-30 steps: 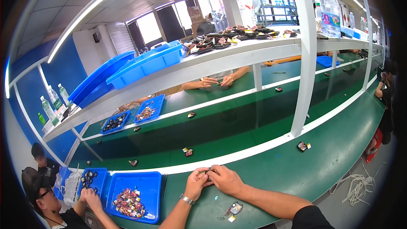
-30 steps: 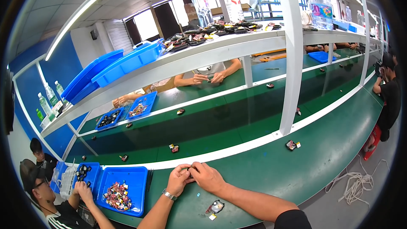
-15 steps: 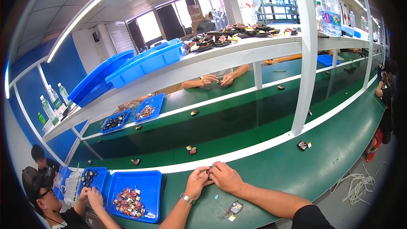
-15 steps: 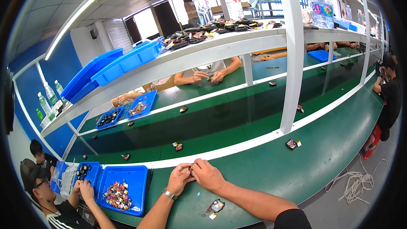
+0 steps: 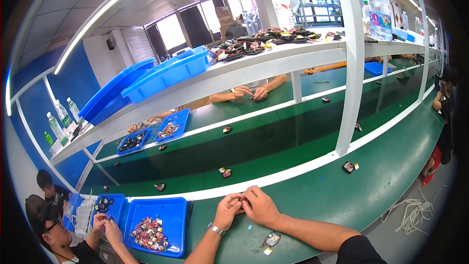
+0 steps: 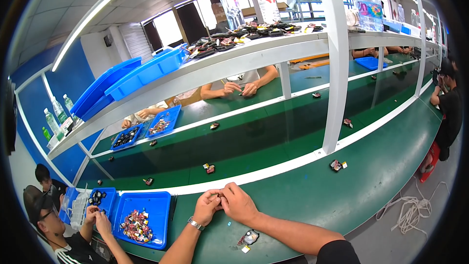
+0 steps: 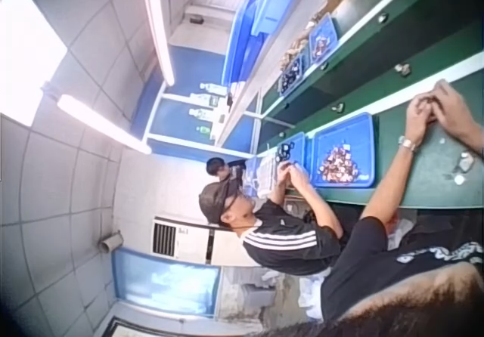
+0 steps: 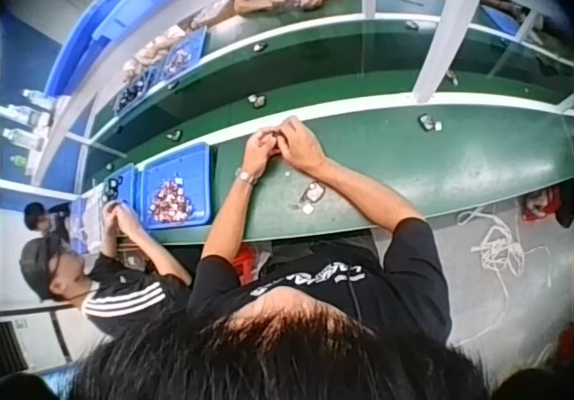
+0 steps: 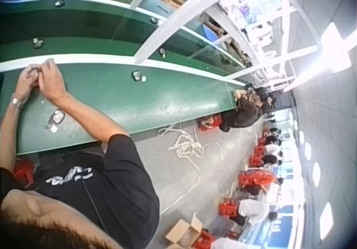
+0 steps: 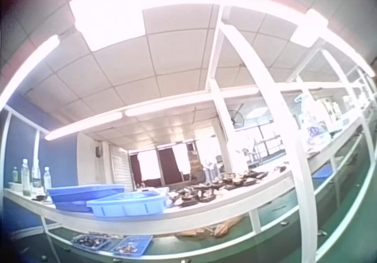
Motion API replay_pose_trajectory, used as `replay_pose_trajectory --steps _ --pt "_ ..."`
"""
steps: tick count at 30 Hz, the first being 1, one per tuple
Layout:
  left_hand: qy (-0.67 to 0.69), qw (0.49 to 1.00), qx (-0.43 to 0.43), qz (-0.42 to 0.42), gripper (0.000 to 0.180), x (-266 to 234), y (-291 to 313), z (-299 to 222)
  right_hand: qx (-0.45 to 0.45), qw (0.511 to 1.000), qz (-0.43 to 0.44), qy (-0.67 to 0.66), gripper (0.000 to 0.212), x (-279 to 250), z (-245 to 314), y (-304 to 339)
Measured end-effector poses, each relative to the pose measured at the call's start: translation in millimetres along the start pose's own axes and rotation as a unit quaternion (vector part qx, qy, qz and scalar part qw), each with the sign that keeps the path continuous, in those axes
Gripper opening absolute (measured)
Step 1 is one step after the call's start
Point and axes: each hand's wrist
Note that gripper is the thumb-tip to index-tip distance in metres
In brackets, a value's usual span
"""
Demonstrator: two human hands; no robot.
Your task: Assemble small electronic or mechanical parts at a factory workstation.
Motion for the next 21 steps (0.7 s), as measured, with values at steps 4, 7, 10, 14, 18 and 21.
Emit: replay_pose_trajectory --steps 4,7,10,14,18,21 --pt "0.012 0.999 0.003 0.036 0.029 3 0 -6 0.045 0.997 -0.004 -0.054 0.015 0 -6 -1" --pt "0.008 0.999 0.0 0.039 0.032 -2 -1 -2 0.055 0.995 -0.006 -0.083 0.016 6 -10 -1" --pt "0.01 0.999 0.02 0.031 0.035 -1 -2 0 0.074 0.99 0.005 -0.117 0.017 7 -20 -6" --pt "-0.021 0.997 0.077 -0.007 0.038 6 -6 3 0.121 0.986 -0.05 -0.102 0.012 0 -78 -37" --pt "-0.037 0.992 0.111 -0.04 0.035 3 -6 0 0.233 0.968 -0.094 0.002 0.015 -15 -146 -76" --pt "-0.049 0.987 0.131 -0.078 0.029 -6 -5 3 0.253 0.95 -0.009 0.183 0.026 -15 -143 -83"
Point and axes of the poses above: each hand's wrist, its own y-axis away from the middle knuckle, its own x-axis out of the palm, z = x × y, and after that the axes turned 7 degrees about z, right-handed
